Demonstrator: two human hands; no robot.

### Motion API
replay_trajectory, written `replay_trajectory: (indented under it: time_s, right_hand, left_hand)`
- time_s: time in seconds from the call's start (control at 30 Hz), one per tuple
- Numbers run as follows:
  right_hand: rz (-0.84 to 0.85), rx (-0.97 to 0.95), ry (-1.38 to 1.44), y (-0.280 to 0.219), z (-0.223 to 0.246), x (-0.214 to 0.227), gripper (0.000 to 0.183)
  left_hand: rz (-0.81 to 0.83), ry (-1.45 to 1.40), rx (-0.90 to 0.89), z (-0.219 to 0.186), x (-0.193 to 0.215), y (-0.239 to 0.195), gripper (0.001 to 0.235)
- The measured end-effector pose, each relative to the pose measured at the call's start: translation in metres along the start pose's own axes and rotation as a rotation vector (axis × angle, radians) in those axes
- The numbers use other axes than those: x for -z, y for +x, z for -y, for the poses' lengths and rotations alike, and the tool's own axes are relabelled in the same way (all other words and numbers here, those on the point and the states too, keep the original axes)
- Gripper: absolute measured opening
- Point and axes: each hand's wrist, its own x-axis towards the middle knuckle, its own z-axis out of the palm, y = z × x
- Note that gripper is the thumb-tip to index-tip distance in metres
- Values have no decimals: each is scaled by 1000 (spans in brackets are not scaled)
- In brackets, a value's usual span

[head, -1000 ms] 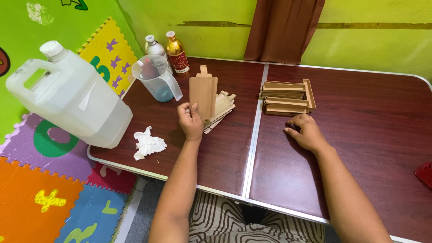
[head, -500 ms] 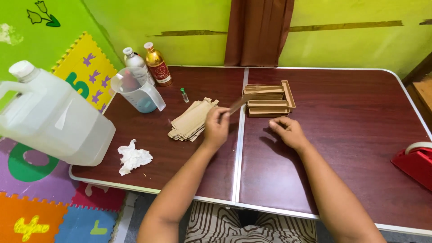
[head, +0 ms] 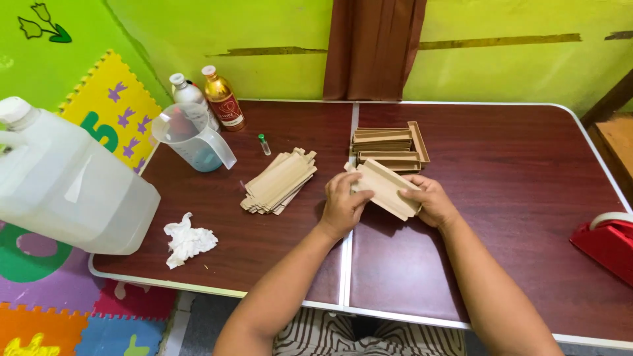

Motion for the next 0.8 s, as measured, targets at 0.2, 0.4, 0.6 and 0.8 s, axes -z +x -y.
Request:
replay_trajectory:
  time_s: [0.2, 0.4, 0.6, 0.8]
  right_hand:
    - [-184, 41, -85, 2, 0, -12, 28]
    - [-267, 192, -152, -3, 5, -21, 30]
    - [-179, 220, -437, -20, 5, -48, 29]
    - [-90, 294, -670, -23, -1, -58, 34]
  left_hand:
    - [-28, -566, 659, 13, 12, 3, 64]
    - [153, -1193, 885, 13, -5, -13, 36]
    - [189, -1246, 976, 6, -15, -16, 15]
    - [116, -1172, 1003, 32, -26, -25, 15]
